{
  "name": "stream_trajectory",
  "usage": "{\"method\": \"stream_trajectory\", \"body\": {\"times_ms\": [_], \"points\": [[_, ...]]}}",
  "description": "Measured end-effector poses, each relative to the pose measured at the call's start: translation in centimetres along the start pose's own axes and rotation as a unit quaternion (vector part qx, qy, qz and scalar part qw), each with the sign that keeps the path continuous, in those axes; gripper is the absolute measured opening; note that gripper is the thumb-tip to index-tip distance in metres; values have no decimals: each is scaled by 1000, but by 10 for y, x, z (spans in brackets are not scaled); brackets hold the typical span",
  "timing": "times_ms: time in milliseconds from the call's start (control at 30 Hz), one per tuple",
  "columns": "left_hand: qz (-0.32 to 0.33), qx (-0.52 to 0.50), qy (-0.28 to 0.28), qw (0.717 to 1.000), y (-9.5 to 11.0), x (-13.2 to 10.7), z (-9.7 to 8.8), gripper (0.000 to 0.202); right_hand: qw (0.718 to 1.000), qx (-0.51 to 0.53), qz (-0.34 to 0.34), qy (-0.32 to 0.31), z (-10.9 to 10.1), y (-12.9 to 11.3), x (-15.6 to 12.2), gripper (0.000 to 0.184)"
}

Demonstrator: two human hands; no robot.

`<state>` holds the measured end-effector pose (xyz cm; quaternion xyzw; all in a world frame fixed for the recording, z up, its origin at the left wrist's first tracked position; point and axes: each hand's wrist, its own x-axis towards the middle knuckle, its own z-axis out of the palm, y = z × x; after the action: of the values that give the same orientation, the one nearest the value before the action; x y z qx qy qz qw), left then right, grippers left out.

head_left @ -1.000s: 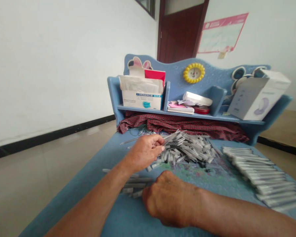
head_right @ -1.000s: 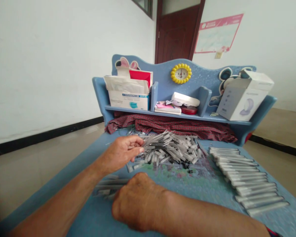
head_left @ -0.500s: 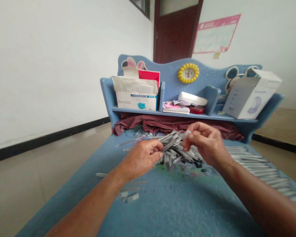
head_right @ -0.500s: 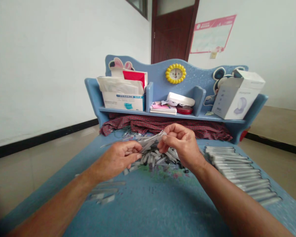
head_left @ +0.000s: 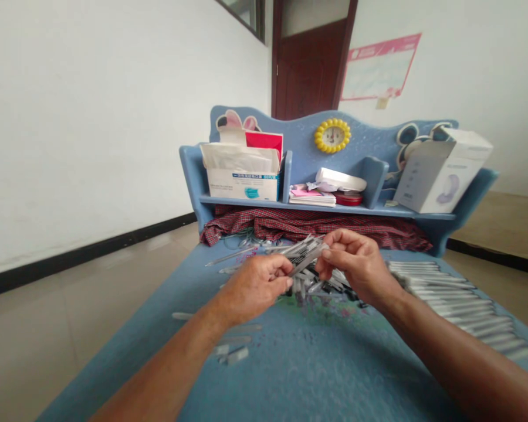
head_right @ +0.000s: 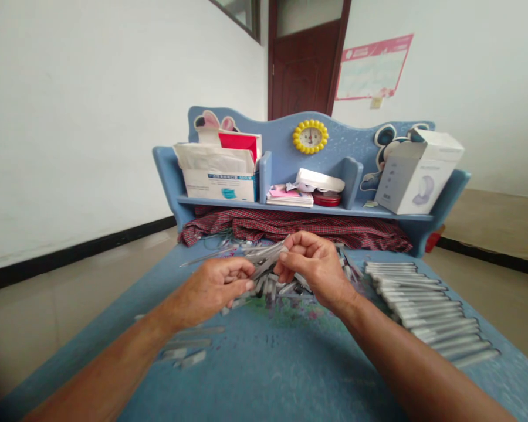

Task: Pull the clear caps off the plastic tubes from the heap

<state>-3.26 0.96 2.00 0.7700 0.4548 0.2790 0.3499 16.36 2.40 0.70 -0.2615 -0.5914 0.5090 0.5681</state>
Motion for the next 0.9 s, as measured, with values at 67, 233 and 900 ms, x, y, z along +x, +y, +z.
{"method": "stream_trajectory", "body": {"times_ms": [67, 233, 900], "points": [[1, 6, -4, 1000, 1, 0, -1, 11, 1000, -6, 7, 4, 0, 0, 0, 17], [9, 29, -24, 999, 1, 2, -5, 15, 998, -38, 59, -3, -3, -3, 1, 17], [17, 93, -75, 993, 3, 2, -9, 21, 958, -204, 155, -130, -23, -17, 3, 21]]}}
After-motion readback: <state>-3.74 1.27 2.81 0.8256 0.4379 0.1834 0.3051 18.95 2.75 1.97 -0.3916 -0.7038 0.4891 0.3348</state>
